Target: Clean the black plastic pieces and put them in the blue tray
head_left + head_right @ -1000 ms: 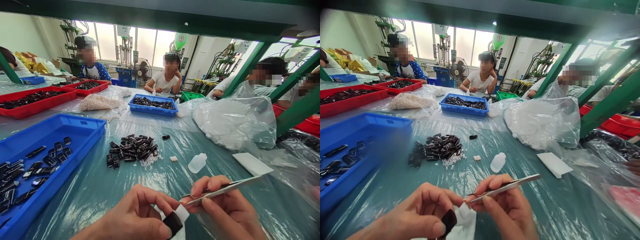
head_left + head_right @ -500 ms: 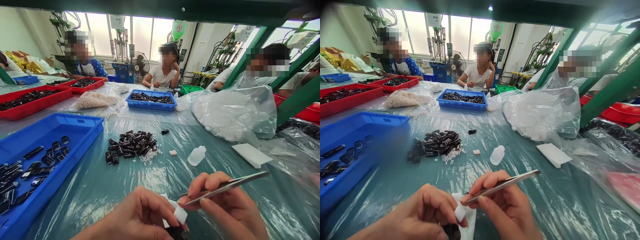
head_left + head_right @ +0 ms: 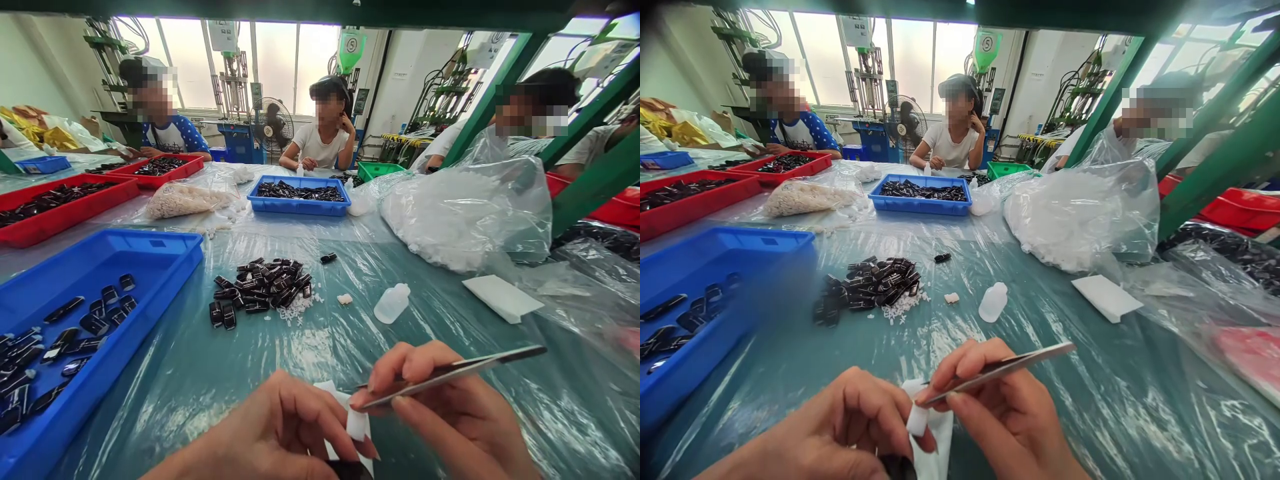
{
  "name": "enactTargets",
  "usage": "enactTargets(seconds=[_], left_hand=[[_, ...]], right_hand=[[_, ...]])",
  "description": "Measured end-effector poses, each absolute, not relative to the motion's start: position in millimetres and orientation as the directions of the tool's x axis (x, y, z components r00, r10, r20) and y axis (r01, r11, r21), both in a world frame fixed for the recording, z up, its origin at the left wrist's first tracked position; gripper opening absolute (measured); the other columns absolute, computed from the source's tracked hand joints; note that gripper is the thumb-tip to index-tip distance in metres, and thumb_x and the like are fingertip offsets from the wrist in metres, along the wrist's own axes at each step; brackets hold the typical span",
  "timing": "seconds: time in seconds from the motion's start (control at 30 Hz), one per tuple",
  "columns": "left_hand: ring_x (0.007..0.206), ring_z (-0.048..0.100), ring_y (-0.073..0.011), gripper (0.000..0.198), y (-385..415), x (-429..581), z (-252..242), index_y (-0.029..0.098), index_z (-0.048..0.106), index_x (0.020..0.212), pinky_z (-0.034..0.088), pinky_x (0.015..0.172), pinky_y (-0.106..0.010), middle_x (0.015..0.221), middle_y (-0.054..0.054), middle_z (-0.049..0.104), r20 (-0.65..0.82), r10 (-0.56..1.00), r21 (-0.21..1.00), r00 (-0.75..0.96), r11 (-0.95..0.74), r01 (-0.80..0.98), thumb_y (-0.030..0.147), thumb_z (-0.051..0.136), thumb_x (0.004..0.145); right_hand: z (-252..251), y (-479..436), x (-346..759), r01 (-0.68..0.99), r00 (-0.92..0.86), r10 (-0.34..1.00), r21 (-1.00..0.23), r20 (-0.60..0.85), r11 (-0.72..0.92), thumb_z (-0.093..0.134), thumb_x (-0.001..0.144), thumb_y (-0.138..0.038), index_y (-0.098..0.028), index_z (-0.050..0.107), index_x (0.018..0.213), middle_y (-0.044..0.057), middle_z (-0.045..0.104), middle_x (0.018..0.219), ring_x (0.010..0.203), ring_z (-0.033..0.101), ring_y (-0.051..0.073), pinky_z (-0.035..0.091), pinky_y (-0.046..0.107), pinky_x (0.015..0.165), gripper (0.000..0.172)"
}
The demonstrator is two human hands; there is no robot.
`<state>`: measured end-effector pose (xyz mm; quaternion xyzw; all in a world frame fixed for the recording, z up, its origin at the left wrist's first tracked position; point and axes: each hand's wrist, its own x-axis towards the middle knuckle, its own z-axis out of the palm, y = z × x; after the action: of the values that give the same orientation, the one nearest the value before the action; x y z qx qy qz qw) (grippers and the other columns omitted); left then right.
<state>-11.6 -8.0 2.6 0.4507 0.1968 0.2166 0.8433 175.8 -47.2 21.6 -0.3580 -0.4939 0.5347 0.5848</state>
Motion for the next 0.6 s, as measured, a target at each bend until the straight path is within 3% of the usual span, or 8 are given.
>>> enactTargets(seconds=[0.2, 0.37, 0.6], left_hand=[[0.07, 0.059, -0.0087, 0.019, -5, -11, 11, 0.015, 0.074, 0.081, 0.042, 0.059, -0.015, 0.095, -0.01, 0.067, -0.133, 0.535, 0.82, 0.835, 0.532, -0.21, 0.009, 0.071, 0.064], [0.065, 0.058, -0.0066, 0.017, -5, -13, 14, 0.015, 0.075, 0.078, 0.041, 0.054, -0.012, 0.095, -0.01, 0.067, -0.17, 0.51, 0.769, 0.843, 0.604, -0.21, 0.012, 0.074, 0.061], [0.057, 0.052, -0.0046, 0.016, -8, -13, 7, 0.016, 0.074, 0.078, 0.036, 0.051, -0.014, 0.083, -0.007, 0.066, -0.251, 0.507, 0.803, 0.825, 0.584, -0.115, 0.012, 0.073, 0.062]], right_hand=[[19, -50, 177, -0.229, -0.061, 0.975, -0.954, 0.214, 0.195, 0.06, 0.081, -0.023, -0.029, 0.056, 0.084, -0.001, 0.064, 0.081, 0.073, 0.069, 0.017, 0.055, 0.027, 0.064, 0.008], [18, -51, 178, -0.095, -0.069, 0.958, -0.958, 0.277, 0.27, 0.057, 0.083, -0.023, -0.029, 0.057, 0.085, -0.001, 0.065, 0.082, 0.072, 0.068, 0.016, 0.055, 0.027, 0.065, 0.007], [24, -50, 181, 0.123, -0.188, 0.909, -0.909, 0.372, 0.397, 0.054, 0.078, -0.002, -0.036, 0.061, 0.09, 0.001, 0.071, 0.084, 0.076, 0.067, 0.018, 0.056, 0.029, 0.065, 0.036]])
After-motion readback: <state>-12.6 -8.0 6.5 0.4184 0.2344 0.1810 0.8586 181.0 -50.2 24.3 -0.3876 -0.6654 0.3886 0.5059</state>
